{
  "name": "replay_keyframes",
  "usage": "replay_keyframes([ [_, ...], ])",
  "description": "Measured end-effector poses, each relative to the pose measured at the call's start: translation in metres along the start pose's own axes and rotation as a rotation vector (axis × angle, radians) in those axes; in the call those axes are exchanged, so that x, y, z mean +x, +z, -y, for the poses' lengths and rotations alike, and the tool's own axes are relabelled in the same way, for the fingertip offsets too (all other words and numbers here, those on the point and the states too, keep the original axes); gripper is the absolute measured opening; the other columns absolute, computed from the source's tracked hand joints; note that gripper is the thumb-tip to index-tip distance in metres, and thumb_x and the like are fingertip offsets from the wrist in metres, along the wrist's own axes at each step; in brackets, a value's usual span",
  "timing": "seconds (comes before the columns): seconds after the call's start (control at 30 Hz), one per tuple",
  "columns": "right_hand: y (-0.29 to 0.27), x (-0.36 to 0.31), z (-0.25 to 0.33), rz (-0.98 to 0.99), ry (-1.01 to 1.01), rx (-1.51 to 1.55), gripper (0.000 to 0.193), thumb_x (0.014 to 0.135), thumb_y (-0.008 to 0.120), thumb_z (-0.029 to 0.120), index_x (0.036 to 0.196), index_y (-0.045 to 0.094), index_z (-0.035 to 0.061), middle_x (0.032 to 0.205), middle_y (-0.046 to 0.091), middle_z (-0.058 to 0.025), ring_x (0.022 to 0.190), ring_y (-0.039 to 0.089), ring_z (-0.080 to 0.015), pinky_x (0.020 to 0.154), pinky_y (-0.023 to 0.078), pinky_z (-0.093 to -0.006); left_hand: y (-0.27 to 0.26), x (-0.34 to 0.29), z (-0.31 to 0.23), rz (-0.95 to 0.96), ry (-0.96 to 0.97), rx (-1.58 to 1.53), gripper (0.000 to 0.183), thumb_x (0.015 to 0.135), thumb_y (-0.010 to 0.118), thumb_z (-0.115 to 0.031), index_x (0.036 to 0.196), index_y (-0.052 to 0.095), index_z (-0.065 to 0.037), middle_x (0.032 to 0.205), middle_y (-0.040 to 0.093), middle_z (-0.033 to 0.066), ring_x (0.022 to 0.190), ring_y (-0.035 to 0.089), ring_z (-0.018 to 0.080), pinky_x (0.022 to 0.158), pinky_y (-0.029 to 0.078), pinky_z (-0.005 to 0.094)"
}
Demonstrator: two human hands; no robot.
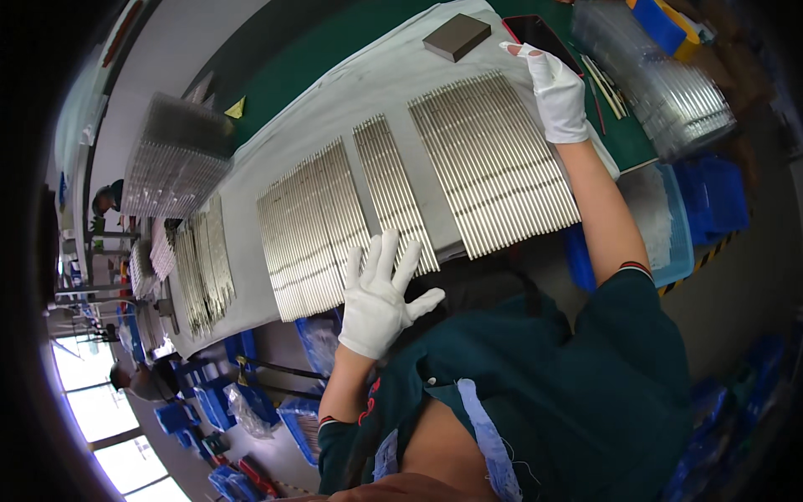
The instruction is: Sorting and arranging thin metal rods into organized groups on a factory workbench.
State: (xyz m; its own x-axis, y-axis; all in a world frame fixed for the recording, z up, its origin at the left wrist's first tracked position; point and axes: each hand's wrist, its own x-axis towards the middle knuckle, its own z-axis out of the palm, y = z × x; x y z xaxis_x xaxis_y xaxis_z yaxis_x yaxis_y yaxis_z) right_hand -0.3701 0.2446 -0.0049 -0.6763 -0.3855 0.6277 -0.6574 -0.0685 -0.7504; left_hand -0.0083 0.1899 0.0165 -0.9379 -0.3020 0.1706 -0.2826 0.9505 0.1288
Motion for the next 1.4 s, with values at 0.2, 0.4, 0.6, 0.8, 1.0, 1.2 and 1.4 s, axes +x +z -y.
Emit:
replay_keyframes([
  [0.2,0.002,-0.001,-0.002,0.006,0.008,-0.007,0.045,0.108,0.048,0.038,0.112,0.075,0.0028,0.111,0.077,-0.0063,0.103,0.07,-0.0141,0.09,0.051,-0.0244,0.007,0.015,-0.01,-0.024,0.054,-0.045,0.08,0.077,0.075,-0.057,0.138,0.054,-0.009,0.138,0.052,0.0199,0.129,0.049,0.0382,0.108,0.037,0.0558],
  [0.4,0.004,0.003,-0.006,0.0,0.066,-0.042,0.046,0.108,0.048,0.04,0.112,0.075,0.0037,0.109,0.077,-0.0064,0.101,0.07,-0.0136,0.089,0.051,-0.0251,0.02,0.034,-0.022,-0.024,0.139,-0.101,0.075,0.081,0.07,-0.059,0.14,0.054,-0.017,0.144,0.048,0.0139,0.134,0.043,0.0338,0.114,0.031,0.0534],
  [0.6,-0.003,0.003,-0.01,-0.111,0.147,0.172,0.051,0.109,0.045,0.042,0.113,0.074,0.0006,0.109,0.077,-0.007,0.098,0.069,-0.0148,0.091,0.05,-0.0274,-0.002,0.023,-0.014,0.076,0.095,0.008,0.072,0.082,0.071,-0.059,0.137,0.059,-0.014,0.141,0.051,0.019,0.131,0.046,0.0388,0.109,0.035,0.0537],
  [0.8,0.001,0.0,0.011,-0.034,0.06,0.147,0.051,0.109,0.045,0.042,0.111,0.075,0.0007,0.11,0.077,-0.0071,0.104,0.069,-0.0153,0.095,0.049,-0.0271,0.001,0.041,-0.02,0.052,0.141,-0.022,0.075,0.081,0.07,-0.06,0.139,0.057,-0.014,0.143,0.051,0.0184,0.133,0.046,0.0381,0.112,0.033,0.0555],
  [1.0,0.0,-0.003,0.017,-0.049,0.072,0.117,0.051,0.108,0.047,0.042,0.11,0.074,-0.0005,0.11,0.077,-0.0084,0.107,0.069,-0.0182,0.097,0.049,-0.0286,0.03,0.078,-0.042,0.012,0.304,-0.084,0.077,0.083,0.065,-0.065,0.145,0.052,-0.021,0.147,0.048,0.0155,0.135,0.045,0.0369,0.113,0.031,0.0585],
  [1.2,0.0,-0.002,0.012,-0.045,0.052,0.122,0.05,0.108,0.048,0.042,0.109,0.074,-0.0003,0.11,0.077,-0.0085,0.104,0.07,-0.0171,0.094,0.051,-0.0281,0.026,0.066,-0.034,0.106,0.234,-0.06,0.078,0.083,0.065,-0.065,0.148,0.049,-0.024,0.149,0.046,0.0128,0.139,0.039,0.0355,0.115,0.026,0.0598],
  [1.4,-0.001,-0.003,0.01,-0.051,0.031,0.124,0.047,0.107,0.049,0.041,0.11,0.075,0.0004,0.108,0.077,-0.0078,0.102,0.07,-0.0161,0.093,0.052,-0.0275,0.008,0.042,-0.02,0.099,0.145,0.009,0.078,0.08,0.068,-0.063,0.143,0.055,-0.019,0.147,0.047,0.0164,0.136,0.041,0.038,0.112,0.03,0.0606],
])
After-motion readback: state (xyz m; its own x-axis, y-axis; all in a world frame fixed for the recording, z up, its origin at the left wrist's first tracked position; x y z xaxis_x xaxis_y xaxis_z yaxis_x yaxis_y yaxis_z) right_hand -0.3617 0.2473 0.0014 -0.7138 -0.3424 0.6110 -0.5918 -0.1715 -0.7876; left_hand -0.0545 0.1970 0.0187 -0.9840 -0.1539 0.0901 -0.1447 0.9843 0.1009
